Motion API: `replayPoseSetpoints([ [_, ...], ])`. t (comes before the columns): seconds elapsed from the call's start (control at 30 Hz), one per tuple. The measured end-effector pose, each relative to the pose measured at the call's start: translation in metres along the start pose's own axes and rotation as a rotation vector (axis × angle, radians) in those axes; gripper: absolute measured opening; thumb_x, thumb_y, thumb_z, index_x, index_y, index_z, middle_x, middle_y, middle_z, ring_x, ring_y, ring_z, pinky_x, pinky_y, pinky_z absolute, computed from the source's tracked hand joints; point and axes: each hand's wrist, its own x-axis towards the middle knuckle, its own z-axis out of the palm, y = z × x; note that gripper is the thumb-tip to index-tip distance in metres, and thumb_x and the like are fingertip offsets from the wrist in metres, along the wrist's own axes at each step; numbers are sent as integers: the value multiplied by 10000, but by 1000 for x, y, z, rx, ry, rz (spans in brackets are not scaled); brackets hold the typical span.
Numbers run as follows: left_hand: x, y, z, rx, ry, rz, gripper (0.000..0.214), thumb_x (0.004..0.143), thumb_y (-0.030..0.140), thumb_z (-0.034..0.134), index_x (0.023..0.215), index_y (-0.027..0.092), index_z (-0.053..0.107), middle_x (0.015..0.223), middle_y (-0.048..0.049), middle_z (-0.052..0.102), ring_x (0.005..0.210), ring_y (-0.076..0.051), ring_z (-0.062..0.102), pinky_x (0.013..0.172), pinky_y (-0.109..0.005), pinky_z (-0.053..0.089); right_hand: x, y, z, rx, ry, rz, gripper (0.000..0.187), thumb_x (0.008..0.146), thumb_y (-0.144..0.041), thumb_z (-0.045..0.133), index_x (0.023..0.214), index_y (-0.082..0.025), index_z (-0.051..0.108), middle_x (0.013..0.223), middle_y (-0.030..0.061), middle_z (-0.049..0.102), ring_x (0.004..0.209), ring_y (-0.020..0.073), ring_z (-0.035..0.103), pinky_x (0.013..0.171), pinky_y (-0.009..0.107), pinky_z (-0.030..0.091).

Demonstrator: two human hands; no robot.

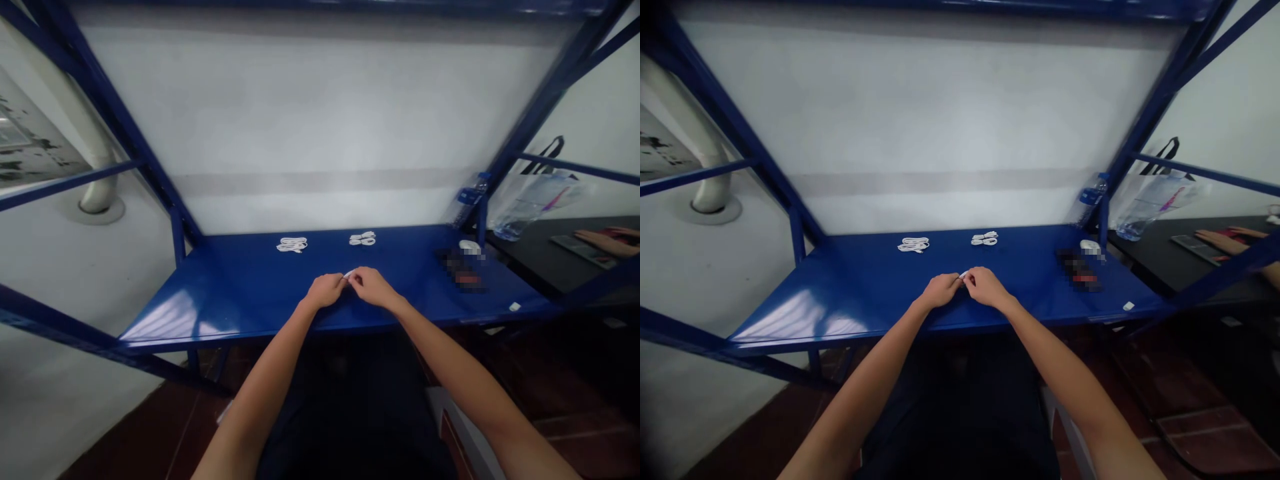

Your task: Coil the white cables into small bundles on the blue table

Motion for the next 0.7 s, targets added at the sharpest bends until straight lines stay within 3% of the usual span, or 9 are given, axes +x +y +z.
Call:
replayPoseSetpoints([
  [0.17,6,-13,-3,-424,1,9,383,890,318,282,708,170,584,668,-8,598,650,-151,532,609,-248,389,2,9,18,38,114,-166,203,886,-155,481,722,-184,596,737,33,617,714,157,532,700,266,395],
  [0.27,7,-12,-5,-542,22,-41,442,899,370,260,690,157,586,588,2,544,593,-148,497,575,-251,375,3,12,23,29,177,-206,191,895,-159,479,753,-187,603,770,42,623,754,166,549,727,270,411],
  [0.37,8,-5,-5,-447,18,-112,521,929,440,245,706,150,616,627,-29,601,632,-173,547,600,-264,394,0,15,24,-15,173,-171,179,902,-168,473,800,-186,619,774,50,647,727,170,581,697,264,409],
  [0.47,7,3,-4,-209,32,-160,540,957,437,240,743,158,650,780,-83,687,773,-218,621,692,-285,427,-7,15,25,-48,135,-66,179,921,-205,456,862,-181,623,739,44,670,650,172,611,641,256,394],
  [0.57,4,10,-1,-26,53,-151,530,981,408,218,825,178,669,921,-105,715,882,-248,648,758,-310,439,-14,13,30,-55,165,0,195,938,-232,423,926,-180,612,766,52,692,667,186,645,646,256,399],
  [0.7,0,14,-1,51,42,-122,537,997,406,180,927,202,671,988,-95,717,926,-247,653,782,-314,443,-20,6,40,-37,237,42,209,937,-231,398,965,-178,598,808,73,702,711,206,662,663,266,421],
])
